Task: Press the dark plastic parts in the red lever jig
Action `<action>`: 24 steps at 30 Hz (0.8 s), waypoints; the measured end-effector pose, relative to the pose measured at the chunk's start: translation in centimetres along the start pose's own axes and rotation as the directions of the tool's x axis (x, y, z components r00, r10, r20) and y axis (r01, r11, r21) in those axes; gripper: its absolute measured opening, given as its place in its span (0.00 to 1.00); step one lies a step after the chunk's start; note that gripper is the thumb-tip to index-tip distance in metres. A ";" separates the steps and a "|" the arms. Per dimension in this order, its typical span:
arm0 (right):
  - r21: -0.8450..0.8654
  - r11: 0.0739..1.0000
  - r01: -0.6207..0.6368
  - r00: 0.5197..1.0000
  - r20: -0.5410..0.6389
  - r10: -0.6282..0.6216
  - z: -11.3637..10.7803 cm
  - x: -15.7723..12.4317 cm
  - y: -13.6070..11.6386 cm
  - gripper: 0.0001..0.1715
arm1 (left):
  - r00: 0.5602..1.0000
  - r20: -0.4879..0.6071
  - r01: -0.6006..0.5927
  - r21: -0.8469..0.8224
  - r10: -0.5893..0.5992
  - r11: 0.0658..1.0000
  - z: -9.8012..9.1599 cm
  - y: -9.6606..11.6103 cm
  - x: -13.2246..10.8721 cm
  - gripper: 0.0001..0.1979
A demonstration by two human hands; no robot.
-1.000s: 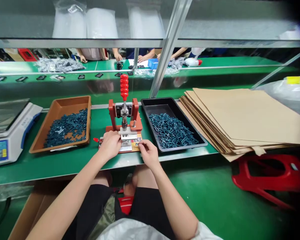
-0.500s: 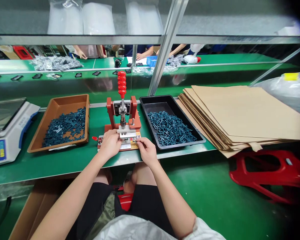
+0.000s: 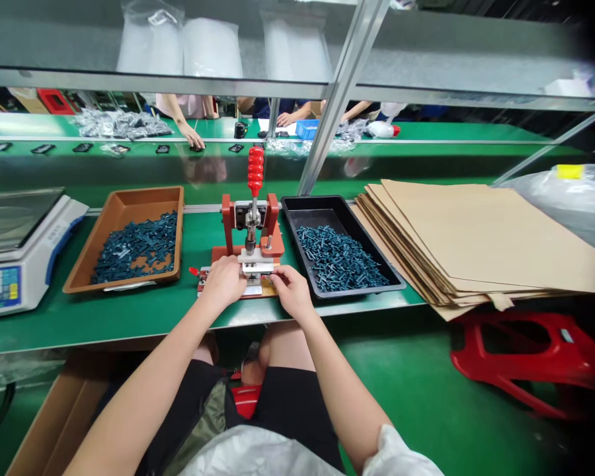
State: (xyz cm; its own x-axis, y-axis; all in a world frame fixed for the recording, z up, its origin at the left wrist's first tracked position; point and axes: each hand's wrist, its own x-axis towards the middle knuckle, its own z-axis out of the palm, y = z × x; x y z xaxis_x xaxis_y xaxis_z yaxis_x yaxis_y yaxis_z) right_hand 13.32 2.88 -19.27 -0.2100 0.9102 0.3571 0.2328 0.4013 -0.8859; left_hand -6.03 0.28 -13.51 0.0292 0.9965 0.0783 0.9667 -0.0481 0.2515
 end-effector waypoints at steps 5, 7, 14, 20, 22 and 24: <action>-0.057 0.997 0.061 0.994 0.093 -0.055 1.0 1.4 0.2 0.06 | 0.996 0.034 -0.082 -0.074 0.084 0.994 -0.1 -1.0 -0.1 0.13; -0.040 0.996 0.080 0.988 0.136 -0.074 1.6 1.8 0.3 0.09 | 0.992 0.054 -0.111 -0.112 0.118 0.987 -0.3 -1.3 -0.2 0.13; -0.052 0.989 0.138 0.980 0.152 -0.129 3.1 2.1 0.5 0.13 | 0.994 0.050 -0.087 -0.154 0.096 0.984 -0.5 -1.2 -0.6 0.15; -0.075 0.981 0.180 0.973 0.157 -0.167 2.7 1.8 0.3 0.13 | 0.993 -0.005 -0.116 -0.147 0.117 0.982 -0.1 -1.3 -0.9 0.12; -0.069 0.978 0.197 0.969 0.163 -0.184 2.6 1.7 0.1 0.14 | 0.988 -0.043 -0.153 -0.134 0.149 0.979 0.2 -1.4 -1.2 0.11; -0.061 0.978 0.200 0.969 0.160 -0.188 2.5 1.6 -0.1 0.14 | 0.980 -0.081 -0.190 -0.106 0.182 0.976 0.5 -1.5 -1.6 0.09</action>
State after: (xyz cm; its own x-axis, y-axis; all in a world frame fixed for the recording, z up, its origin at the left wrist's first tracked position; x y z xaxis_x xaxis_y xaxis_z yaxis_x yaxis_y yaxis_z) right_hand 10.55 4.01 -19.37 -0.3994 0.7899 0.4654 0.2432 0.5807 -0.7769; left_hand -7.41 -1.21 -14.49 0.1843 0.9621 0.2009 0.9109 -0.2440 0.3328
